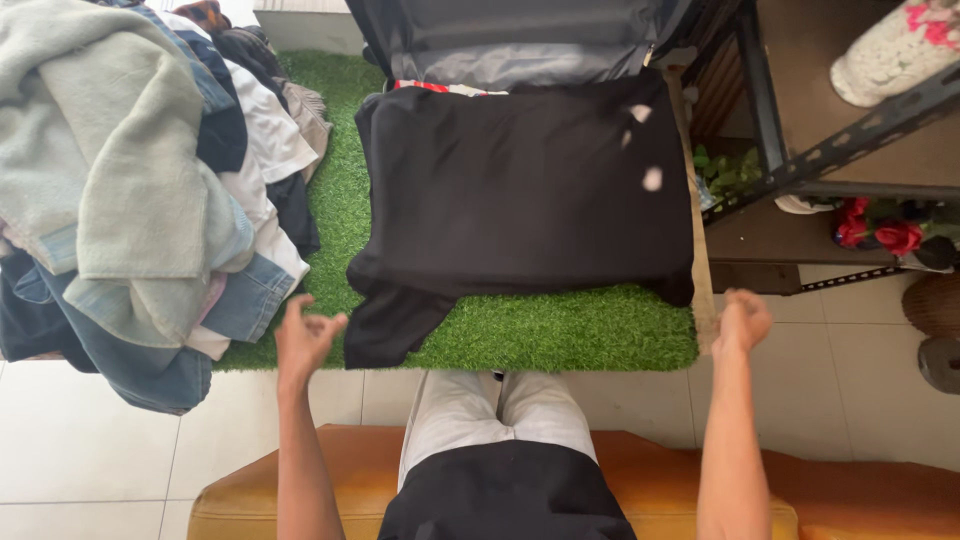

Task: The person folds a black shirt by hand and places it into a suitcase, then takes a white garment from a pile and folds it.

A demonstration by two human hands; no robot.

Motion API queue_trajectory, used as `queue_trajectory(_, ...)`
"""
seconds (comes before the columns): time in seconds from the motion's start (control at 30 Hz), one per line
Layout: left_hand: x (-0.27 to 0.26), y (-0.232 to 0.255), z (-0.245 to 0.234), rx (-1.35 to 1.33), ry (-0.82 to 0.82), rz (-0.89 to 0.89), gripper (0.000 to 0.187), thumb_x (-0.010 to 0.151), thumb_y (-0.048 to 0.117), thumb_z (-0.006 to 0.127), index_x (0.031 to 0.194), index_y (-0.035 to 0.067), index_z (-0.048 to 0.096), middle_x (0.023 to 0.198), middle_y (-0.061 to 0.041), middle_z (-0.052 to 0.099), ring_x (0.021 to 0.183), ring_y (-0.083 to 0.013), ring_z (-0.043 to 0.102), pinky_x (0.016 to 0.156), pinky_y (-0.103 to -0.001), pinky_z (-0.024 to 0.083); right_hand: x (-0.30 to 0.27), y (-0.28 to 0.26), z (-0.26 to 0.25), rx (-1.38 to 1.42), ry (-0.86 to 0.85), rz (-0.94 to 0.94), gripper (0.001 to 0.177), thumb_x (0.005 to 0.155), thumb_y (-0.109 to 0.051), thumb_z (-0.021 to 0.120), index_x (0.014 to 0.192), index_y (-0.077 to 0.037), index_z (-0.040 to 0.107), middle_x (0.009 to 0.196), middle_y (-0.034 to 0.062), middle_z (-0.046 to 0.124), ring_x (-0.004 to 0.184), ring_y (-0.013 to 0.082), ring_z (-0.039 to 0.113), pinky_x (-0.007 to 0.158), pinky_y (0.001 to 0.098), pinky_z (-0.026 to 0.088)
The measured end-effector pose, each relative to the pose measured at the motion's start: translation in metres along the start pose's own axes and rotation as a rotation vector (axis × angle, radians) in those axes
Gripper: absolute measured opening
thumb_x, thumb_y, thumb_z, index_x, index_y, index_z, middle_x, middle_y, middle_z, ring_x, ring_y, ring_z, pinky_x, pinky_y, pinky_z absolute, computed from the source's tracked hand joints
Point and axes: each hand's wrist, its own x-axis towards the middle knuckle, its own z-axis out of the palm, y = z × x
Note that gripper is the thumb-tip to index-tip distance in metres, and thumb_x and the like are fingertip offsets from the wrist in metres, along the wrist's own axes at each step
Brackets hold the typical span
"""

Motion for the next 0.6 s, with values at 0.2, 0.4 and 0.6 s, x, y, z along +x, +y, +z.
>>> queue_trajectory(0.2, 0.078, 0.084, 0.006, -0.112, 0.114, 0.326, 0.047, 0.092, 0.019, 0.078, 0.131, 0.000, 0.059, 0.092, -0.011, 0.077, 0.086, -0.0204, 0.075, 0.080, -0.035, 0.056, 0.019, -0.089, 0.064, 0.063, -0.244, -0.235, 0.009, 0.099, -0.012, 0.070, 0.108, -0.009, 0.070, 0.097, 0.0017, 0.072, 0.067, 0.0094, 0.064, 0.056, 0.0246, 0.052)
queue_trajectory(0.4, 0.193, 0.166, 0.047, -0.119, 0.237, 0.580, 0.021, 0.102, 0.014, 0.067, 0.118, 0.000, 0.067, 0.101, -0.016, 0.075, 0.096, -0.0295, 0.074, 0.079, -0.039, 0.054, 0.054, -0.155, 0.169, 0.038, -0.448, -0.437, 0.008, 0.105, -0.009, 0.066, 0.111, -0.005, 0.070, 0.100, 0.0050, 0.070, 0.075, 0.0100, 0.065, 0.064, 0.0247, 0.055)
queue_trajectory(0.6, 0.305, 0.186, 0.104, -0.097, 0.263, 0.645, 0.021, 0.106, 0.016, 0.060, 0.115, -0.002, 0.068, 0.107, -0.022, 0.073, 0.102, -0.0388, 0.070, 0.089, -0.046, 0.054, 0.104, -0.181, 0.264, -0.270, -0.479, -0.760, 0.016, 0.106, -0.012, 0.064, 0.118, -0.003, 0.069, 0.105, 0.0112, 0.072, 0.098, 0.0208, 0.067, 0.087, 0.0363, 0.054)
